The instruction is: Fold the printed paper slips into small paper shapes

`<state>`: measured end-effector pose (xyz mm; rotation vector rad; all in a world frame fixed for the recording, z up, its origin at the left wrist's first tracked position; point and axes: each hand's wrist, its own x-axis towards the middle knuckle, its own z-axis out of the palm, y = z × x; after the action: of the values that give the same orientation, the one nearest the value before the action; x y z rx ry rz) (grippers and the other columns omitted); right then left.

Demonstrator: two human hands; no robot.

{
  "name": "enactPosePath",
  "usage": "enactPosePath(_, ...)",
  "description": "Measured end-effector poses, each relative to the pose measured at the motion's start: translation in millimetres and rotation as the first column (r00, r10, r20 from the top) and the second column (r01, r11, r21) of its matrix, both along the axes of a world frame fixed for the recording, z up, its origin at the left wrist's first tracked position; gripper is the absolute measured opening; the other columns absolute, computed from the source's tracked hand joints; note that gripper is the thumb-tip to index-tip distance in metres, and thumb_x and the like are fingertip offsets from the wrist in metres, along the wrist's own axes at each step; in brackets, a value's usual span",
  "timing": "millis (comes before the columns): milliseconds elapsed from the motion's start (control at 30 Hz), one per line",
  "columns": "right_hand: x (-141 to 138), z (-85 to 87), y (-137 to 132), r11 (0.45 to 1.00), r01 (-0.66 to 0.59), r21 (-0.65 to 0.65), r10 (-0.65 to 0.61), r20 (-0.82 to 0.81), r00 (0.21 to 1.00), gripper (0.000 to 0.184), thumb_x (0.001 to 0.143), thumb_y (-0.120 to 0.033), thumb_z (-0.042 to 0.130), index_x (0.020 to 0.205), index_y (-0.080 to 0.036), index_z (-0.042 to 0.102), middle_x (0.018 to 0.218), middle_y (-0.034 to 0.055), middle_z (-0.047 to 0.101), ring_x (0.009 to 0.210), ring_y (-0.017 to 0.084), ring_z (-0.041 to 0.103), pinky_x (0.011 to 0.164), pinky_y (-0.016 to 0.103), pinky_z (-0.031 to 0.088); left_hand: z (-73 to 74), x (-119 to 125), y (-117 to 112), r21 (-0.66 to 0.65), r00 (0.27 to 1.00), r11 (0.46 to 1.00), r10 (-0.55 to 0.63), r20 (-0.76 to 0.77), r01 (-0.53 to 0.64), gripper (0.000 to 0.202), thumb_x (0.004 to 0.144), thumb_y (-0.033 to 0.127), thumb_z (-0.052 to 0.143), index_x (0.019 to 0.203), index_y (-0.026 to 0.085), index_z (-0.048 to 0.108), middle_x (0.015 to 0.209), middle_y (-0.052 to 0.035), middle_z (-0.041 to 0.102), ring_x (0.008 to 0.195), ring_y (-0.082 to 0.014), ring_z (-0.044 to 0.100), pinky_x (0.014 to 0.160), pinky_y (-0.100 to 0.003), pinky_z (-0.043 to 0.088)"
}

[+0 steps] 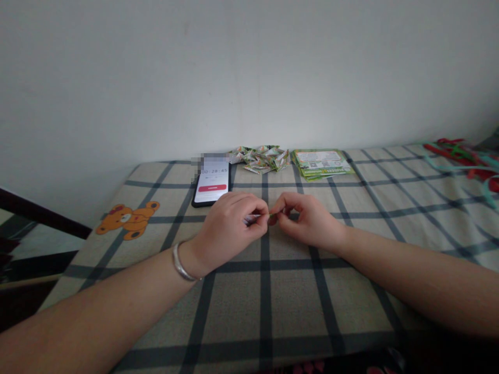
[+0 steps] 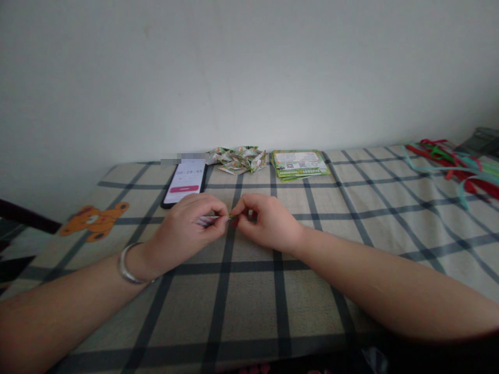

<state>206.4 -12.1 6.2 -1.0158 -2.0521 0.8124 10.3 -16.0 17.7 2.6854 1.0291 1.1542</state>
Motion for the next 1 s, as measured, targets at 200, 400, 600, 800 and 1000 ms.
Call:
enactPosePath(200, 2, -1.5, 3, 1.0, -0.003, -0.019, 0.003, -0.006, 1.0, 0.01, 0.079, -0.017, 0.056, 0.085, -0.019, 0.064, 0.076, 0.0007, 0.068, 0.066, 0.012, 0.057, 0.06, 0.025, 0.043, -1.1, -1, 1, 0.003, 1.0, 1.0, 0.001, 0.015, -0.001, 0.008, 0.079, 0.012, 0.057, 0.075, 0.018, 0.058, 0.073, 0.0015, 0.062, 0.071, -0.0132, 0.058, 0.068, -0.028, 0.044)
enactPosePath(400, 2, 0.2, 2, 0.998, 0.011, -0.058, -0.011, -0.004, 1.0, 0.004, 0.078, -0.019, 0.058, 0.079, -0.019, 0.062, 0.073, 0.0007, 0.067, 0.063, 0.012, 0.055, 0.058, 0.025, 0.042, -1.1, 0, 1, -0.066, 0.999, 0.998, -0.005, 0.044, 0.007, 0.008, 0.078, 0.011, 0.055, 0.075, 0.017, 0.058, 0.072, 0.002, 0.061, 0.069, -0.0117, 0.058, 0.065, -0.024, 0.044)
enactPosePath(600, 2, -0.3, 4, 0.997, 0.055, -0.06, -0.059, -0.056, 0.997, 0.003, 0.078, -0.018, 0.058, 0.076, -0.02, 0.059, 0.071, -0.0002, 0.066, 0.064, 0.012, 0.057, 0.057, 0.024, 0.042, -0.8, -1, 2, -0.199, 0.996, 0.98, 0.011, 0.094, 0.008, 0.004, 0.085, 0.017, 0.057, 0.085, 0.018, 0.061, 0.08, 0.0006, 0.066, 0.072, -0.0113, 0.061, 0.067, -0.022, 0.05)
enactPosePath(800, 4, -5.8, 8, 0.988, 0.104, -0.115, -0.128, -0.222, 0.967, 0.005, 0.081, -0.02, 0.056, 0.077, -0.02, 0.053, 0.074, -0.0005, 0.065, 0.068, 0.013, 0.062, 0.059, 0.024, 0.047, -3.9, -4, 5, -0.157, 0.992, 0.986, 0.066, 0.109, -0.048, 0.023, 0.091, 0.014, 0.051, 0.112, 0.018, 0.057, 0.103, -0.0035, 0.067, 0.088, -0.0125, 0.064, 0.076, -0.022, 0.053)
enactPosePath(1000, 4, -5.9, 9, 0.982, 0.101, -0.162, -0.15, -0.331, 0.931, 0.007, 0.083, -0.023, 0.056, 0.08, -0.021, 0.051, 0.076, 0.0005, 0.068, 0.07, 0.012, 0.065, 0.061, 0.024, 0.051, -6.2, -5, 13, -0.087, 0.992, 0.995, 0.051, 0.113, -0.041, 0.023, 0.09, 0.009, 0.05, 0.105, 0.019, 0.063, 0.106, -0.0045, 0.065, 0.103, -0.0158, 0.061, 0.092, -0.032, 0.052)
